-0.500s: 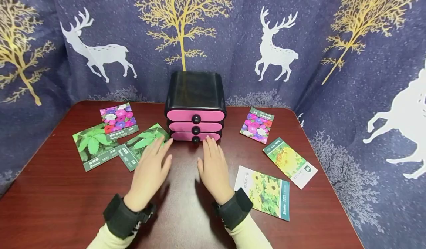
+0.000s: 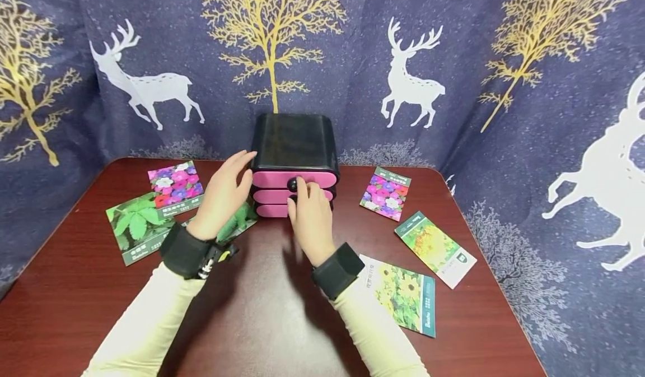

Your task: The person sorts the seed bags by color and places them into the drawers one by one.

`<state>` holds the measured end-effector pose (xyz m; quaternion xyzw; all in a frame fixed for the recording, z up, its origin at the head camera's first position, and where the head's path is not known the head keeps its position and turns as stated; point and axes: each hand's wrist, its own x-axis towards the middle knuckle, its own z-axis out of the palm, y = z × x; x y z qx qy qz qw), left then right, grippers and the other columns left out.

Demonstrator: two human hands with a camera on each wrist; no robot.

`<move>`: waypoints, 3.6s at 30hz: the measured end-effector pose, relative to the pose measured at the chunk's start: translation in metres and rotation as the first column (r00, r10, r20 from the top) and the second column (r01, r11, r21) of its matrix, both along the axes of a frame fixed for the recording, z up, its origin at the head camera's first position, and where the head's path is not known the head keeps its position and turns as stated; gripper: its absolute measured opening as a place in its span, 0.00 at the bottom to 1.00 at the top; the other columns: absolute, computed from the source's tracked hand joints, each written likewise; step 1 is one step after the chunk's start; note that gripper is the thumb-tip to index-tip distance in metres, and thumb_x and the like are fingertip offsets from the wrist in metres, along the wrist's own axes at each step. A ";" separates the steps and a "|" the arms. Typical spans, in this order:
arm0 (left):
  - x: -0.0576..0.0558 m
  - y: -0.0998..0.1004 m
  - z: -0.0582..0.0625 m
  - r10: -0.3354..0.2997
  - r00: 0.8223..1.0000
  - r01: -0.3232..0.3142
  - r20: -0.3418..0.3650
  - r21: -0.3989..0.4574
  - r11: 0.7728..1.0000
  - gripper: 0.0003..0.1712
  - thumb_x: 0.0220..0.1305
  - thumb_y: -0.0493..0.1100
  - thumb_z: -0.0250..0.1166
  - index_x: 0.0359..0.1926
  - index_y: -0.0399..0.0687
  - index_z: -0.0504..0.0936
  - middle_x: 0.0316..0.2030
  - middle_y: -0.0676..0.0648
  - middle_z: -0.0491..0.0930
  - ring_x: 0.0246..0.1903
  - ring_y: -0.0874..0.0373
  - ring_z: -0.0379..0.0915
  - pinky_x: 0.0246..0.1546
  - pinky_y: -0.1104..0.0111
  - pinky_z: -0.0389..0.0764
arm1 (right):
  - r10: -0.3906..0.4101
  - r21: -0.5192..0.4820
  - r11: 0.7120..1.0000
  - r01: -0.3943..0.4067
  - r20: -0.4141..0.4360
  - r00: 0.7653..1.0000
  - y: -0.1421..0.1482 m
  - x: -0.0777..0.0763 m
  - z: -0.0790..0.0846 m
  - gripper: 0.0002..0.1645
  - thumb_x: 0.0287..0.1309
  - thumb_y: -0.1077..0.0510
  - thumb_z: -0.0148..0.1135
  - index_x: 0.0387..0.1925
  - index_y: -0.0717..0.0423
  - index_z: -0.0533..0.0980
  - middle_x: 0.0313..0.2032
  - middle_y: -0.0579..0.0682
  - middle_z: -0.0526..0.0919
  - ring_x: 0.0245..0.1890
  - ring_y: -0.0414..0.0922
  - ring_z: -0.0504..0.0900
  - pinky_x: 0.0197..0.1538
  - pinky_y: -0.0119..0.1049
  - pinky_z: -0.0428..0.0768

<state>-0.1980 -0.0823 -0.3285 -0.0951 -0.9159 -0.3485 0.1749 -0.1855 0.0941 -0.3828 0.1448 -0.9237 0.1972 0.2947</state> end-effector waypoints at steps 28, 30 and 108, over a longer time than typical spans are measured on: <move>-0.038 -0.018 -0.008 -0.220 0.974 0.222 0.059 -0.028 0.975 0.19 0.68 0.35 0.53 0.57 0.48 0.77 0.64 0.41 0.67 0.60 0.44 0.68 0.47 0.58 0.77 | 0.011 -0.269 0.963 0.013 0.087 0.996 -0.008 0.009 0.002 0.17 0.54 0.59 0.65 0.47 0.54 0.76 0.38 0.54 0.72 0.34 0.47 0.78 0.37 0.40 0.79; -0.039 -0.020 -0.010 -0.237 0.969 0.237 0.070 0.005 0.971 0.19 0.67 0.35 0.54 0.57 0.48 0.78 0.64 0.41 0.67 0.63 0.44 0.64 0.55 0.54 0.74 | 0.017 -0.289 0.957 0.012 0.096 0.995 -0.007 0.015 0.002 0.16 0.54 0.60 0.65 0.46 0.54 0.76 0.38 0.54 0.72 0.36 0.47 0.79 0.39 0.39 0.80; -0.028 -0.031 -0.018 -0.131 0.991 0.131 -0.010 0.162 0.978 0.19 0.61 0.33 0.56 0.54 0.43 0.79 0.58 0.42 0.74 0.51 0.50 0.77 0.49 0.59 0.79 | -0.147 0.238 0.971 -0.015 0.647 0.748 0.198 0.091 -0.057 0.58 0.32 0.46 0.78 0.63 0.69 0.61 0.56 0.69 0.71 0.57 0.64 0.69 0.59 0.67 0.58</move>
